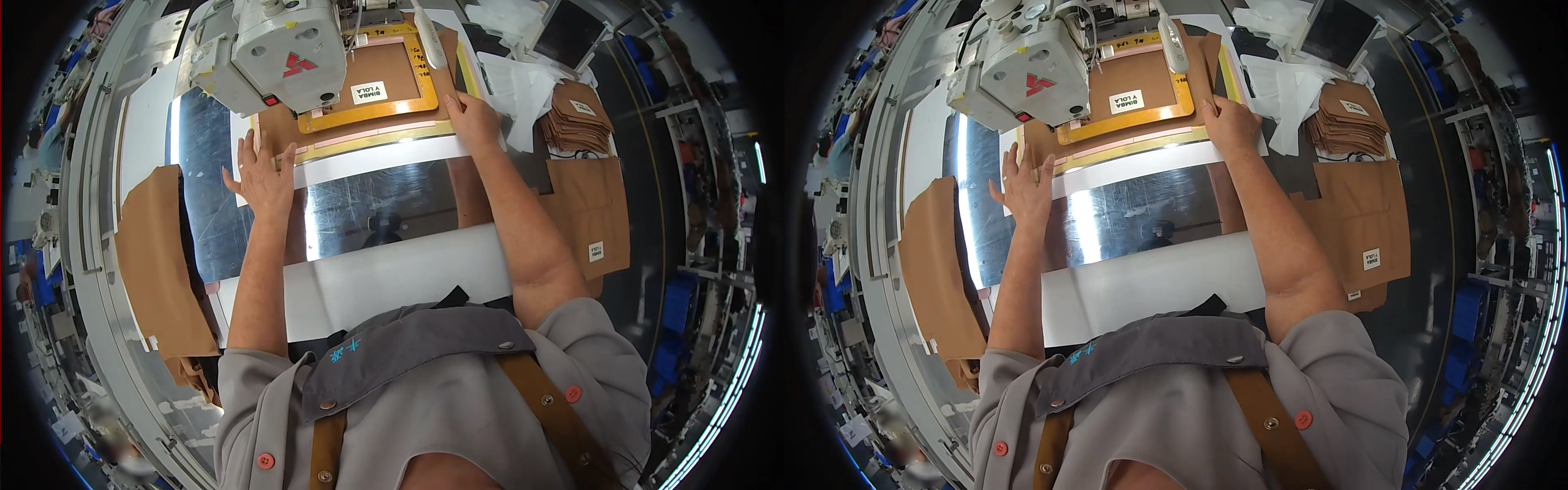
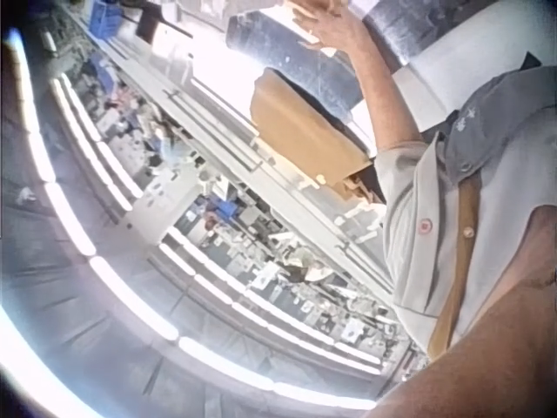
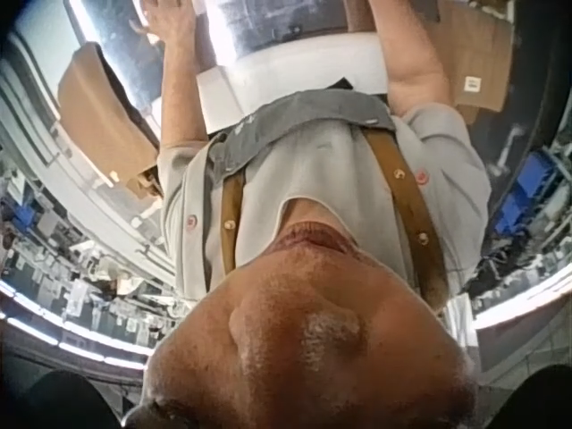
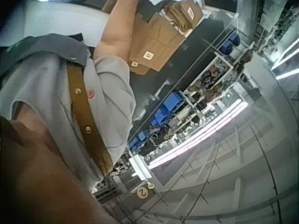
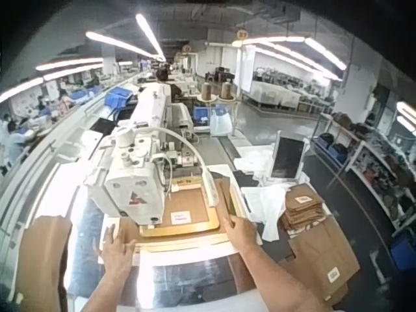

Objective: The recorder is seen positioning leather pocket pieces into an automated sewing machine template and operating the machine to sew them.

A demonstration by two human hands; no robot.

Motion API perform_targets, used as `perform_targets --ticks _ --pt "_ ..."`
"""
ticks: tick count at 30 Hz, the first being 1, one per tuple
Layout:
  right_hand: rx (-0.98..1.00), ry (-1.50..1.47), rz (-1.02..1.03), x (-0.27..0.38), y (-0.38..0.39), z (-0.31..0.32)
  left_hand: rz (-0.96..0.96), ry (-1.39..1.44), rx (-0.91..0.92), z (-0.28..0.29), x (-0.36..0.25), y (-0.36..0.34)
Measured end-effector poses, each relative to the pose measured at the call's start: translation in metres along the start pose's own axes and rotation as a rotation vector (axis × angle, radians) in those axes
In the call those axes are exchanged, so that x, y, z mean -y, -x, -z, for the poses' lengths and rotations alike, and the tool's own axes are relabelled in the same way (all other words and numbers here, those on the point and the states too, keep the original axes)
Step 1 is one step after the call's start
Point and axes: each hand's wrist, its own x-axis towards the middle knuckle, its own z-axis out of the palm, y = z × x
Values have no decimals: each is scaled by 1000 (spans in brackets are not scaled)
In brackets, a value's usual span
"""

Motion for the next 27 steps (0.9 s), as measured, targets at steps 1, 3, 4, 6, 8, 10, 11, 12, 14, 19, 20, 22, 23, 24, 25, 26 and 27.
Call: perform_targets --ticks 1,3,4,6,8,10,11,12,14,19,20,22,23,24,25,26,27 --pt "-1 2 1 2 -1 1 -7 -52 -22 -7 1 -9" --pt "75 -79 -112 5 -4 4 1 -31 40 -16 -1 -22" --pt "73 -78 -116 8 -4 5 16 -16 99 -18 0 -25" --pt "88 -90 -165 6 -3 7 16 36 35 -17 -6 -26" --pt "72 -92 -165 6 -3 4 13 68 139 -11 -7 -28" --pt "62 -95 -158 4 1 4 21 124 113 -11 -5 -30" --pt "87 -85 -172 5 2 7 36 176 86 -10 -5 -30" --pt "114 -75 -184 5 5 10 36 177 92 -8 -3 -28" --pt "104 -58 -152 4 15 16 52 213 32 1 2 -20" --pt "166 -134 -81 -5 83 70 25 326 108 47 8 49" --pt "210 -161 -97 -2 103 80 -7 344 90 58 14 72" --pt "254 -201 -114 -8 147 94 10 469 183 74 33 120" --pt "249 -214 -111 -15 166 96 7 470 195 81 35 139" --pt "260 -215 -125 -16 187 96 29 556 166 89 36 160" --pt "210 -387 -226 -17 206 96 52 641 136 95 39 176" --pt "152 -557 -324 -15 221 101 51 636 148 100 45 189" --pt "156 -554 -339 -14 231 105 105 568 113 98 54 202"
